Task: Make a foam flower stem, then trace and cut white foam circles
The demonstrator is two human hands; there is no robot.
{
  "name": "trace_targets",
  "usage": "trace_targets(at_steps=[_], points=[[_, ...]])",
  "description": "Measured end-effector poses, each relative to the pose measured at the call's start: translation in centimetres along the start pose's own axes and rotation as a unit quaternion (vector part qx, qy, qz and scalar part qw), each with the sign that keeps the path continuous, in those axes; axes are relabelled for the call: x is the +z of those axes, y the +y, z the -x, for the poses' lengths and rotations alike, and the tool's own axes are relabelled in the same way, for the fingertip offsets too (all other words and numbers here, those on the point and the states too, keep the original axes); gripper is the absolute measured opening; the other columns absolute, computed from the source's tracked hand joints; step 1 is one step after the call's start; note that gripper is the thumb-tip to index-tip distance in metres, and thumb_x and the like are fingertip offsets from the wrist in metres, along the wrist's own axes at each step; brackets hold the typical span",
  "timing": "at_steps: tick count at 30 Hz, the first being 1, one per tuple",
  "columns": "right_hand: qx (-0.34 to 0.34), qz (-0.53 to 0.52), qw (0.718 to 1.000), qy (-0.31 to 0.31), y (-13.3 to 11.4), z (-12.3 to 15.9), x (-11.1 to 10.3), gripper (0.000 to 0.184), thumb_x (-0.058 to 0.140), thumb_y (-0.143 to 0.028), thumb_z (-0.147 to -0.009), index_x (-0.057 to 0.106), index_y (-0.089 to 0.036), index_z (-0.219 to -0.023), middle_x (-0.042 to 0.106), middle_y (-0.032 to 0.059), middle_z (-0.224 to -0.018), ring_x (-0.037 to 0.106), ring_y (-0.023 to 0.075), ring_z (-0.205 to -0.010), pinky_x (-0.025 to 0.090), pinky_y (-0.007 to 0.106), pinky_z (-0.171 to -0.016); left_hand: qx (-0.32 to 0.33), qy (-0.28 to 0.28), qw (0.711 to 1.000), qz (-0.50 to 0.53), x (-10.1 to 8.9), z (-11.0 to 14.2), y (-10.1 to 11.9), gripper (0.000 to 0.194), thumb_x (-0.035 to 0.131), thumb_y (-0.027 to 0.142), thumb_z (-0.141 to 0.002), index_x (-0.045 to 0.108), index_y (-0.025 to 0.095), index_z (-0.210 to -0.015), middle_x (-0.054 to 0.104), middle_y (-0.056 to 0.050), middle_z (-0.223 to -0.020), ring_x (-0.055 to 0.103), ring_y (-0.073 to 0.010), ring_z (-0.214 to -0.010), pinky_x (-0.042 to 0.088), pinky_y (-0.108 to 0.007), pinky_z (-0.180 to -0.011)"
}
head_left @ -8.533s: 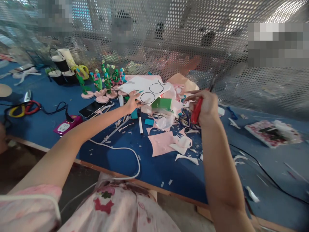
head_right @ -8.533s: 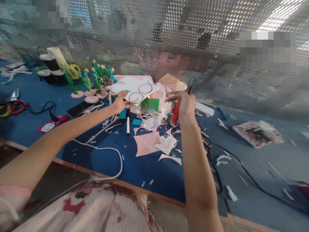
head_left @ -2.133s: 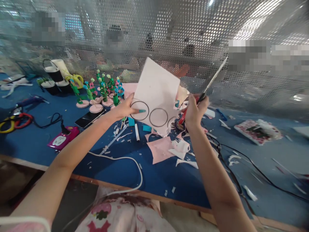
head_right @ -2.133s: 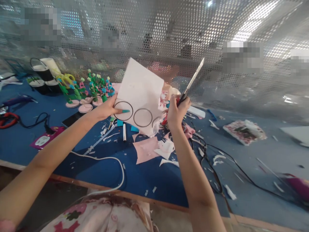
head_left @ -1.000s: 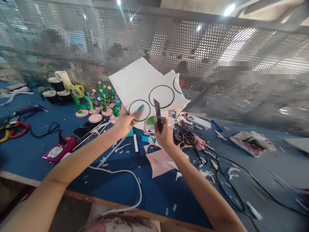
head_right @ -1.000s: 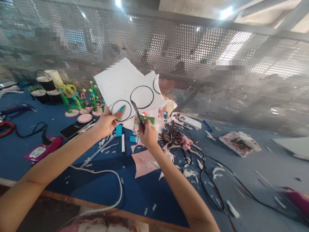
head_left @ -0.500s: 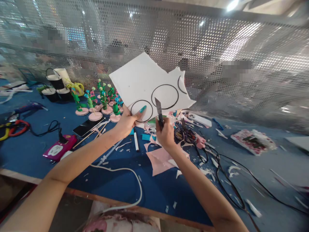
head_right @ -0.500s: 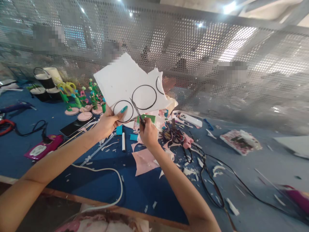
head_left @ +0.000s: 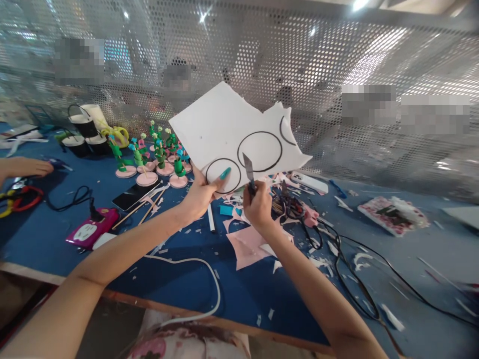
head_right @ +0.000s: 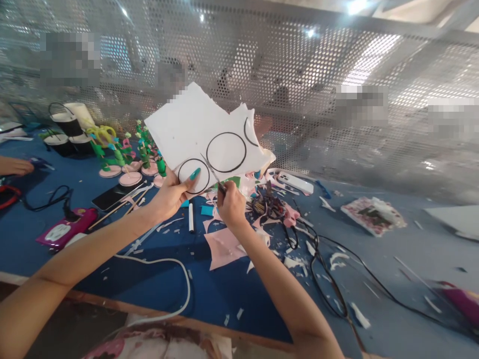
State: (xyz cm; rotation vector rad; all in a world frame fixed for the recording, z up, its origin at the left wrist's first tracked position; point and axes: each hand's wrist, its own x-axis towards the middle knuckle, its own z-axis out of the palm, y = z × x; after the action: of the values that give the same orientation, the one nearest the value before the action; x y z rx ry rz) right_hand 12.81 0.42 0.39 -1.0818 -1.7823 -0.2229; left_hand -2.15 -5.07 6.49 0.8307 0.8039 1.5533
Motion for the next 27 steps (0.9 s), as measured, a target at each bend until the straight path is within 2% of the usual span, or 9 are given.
trace_targets(at_steps=[4, 7, 15, 21, 24, 27], points=[[-0.022, 0.007, 1.000, 0.012, 0.0, -0.1, -0.4, 0.011, 0.040, -0.031, -0.083, 0.043, -0.021, -0.081, 0.053, 0.0053, -0.060, 0.054, 0.0206, -0.054, 0.038, 0.030, -0.048, -0.021, 0.000, 0.999, 0.028, 0.4, 0.2, 0.0, 0.077, 0.054, 0.000, -0.077, 0.024, 0.041, -0.134, 0.059, 0.000, -0.122, 0.064, -0.0119, -0.094, 0.057, -0.026, -0.077], [-0.043, 0.013, 0.999, 0.025, 0.0, -0.3, -0.5, 0.012, 0.039, -0.030, -0.085, 0.045, -0.020, -0.085, 0.055, 0.0045, -0.062, 0.055, 0.0186, -0.055, 0.039, 0.027, -0.048, -0.036, 0.017, 0.997, 0.063, 0.8, 0.3, 0.6, 0.081, 0.050, -0.004, -0.077, 0.020, 0.044, -0.135, 0.059, 0.001, -0.123, 0.065, -0.0118, -0.092, 0.057, -0.029, -0.080], [-0.105, 0.020, 0.993, 0.052, 0.4, -0.5, 0.2, 0.016, 0.038, -0.032, -0.089, 0.046, -0.018, -0.086, 0.056, 0.0031, -0.059, 0.055, 0.0156, -0.052, 0.034, 0.023, -0.043, -0.036, 0.052, 0.993, 0.100, 0.6, -0.2, 1.2, 0.086, 0.041, -0.013, -0.074, 0.020, 0.045, -0.134, 0.062, 0.001, -0.118, 0.067, -0.0104, -0.088, 0.057, -0.031, -0.081], [-0.104, 0.034, 0.993, 0.043, 0.1, -0.2, 0.3, 0.014, 0.041, -0.030, -0.089, 0.047, -0.017, -0.087, 0.057, 0.0030, -0.059, 0.056, 0.0153, -0.051, 0.031, 0.023, -0.043, 0.001, 0.051, 0.993, 0.106, 0.5, -0.4, 1.3, 0.077, 0.043, -0.010, -0.076, 0.027, 0.040, -0.132, 0.065, 0.001, -0.113, 0.067, -0.0103, -0.087, 0.058, -0.029, -0.079], [-0.096, 0.040, 0.994, 0.043, 0.4, -0.1, 0.4, 0.014, 0.039, -0.029, -0.090, 0.046, -0.017, -0.085, 0.057, 0.0030, -0.058, 0.055, 0.0155, -0.049, 0.030, 0.023, -0.042, 0.025, 0.058, 0.991, 0.114, 0.0, -1.0, 2.7, 0.075, 0.046, -0.010, -0.075, 0.032, 0.039, -0.131, 0.065, 0.002, -0.112, 0.067, -0.0114, -0.088, 0.058, -0.031, -0.079], [-0.089, 0.040, 0.994, 0.052, 1.1, -0.1, 0.6, 0.014, 0.037, -0.029, -0.089, 0.044, -0.018, -0.083, 0.056, 0.0031, -0.057, 0.052, 0.0160, -0.046, 0.030, 0.024, -0.041, 0.098, 0.077, 0.985, 0.120, -0.9, -1.8, 4.6, 0.072, 0.047, -0.009, -0.076, 0.035, 0.039, -0.128, 0.065, 0.002, -0.113, 0.067, -0.0124, -0.089, 0.058, -0.030, -0.078]])
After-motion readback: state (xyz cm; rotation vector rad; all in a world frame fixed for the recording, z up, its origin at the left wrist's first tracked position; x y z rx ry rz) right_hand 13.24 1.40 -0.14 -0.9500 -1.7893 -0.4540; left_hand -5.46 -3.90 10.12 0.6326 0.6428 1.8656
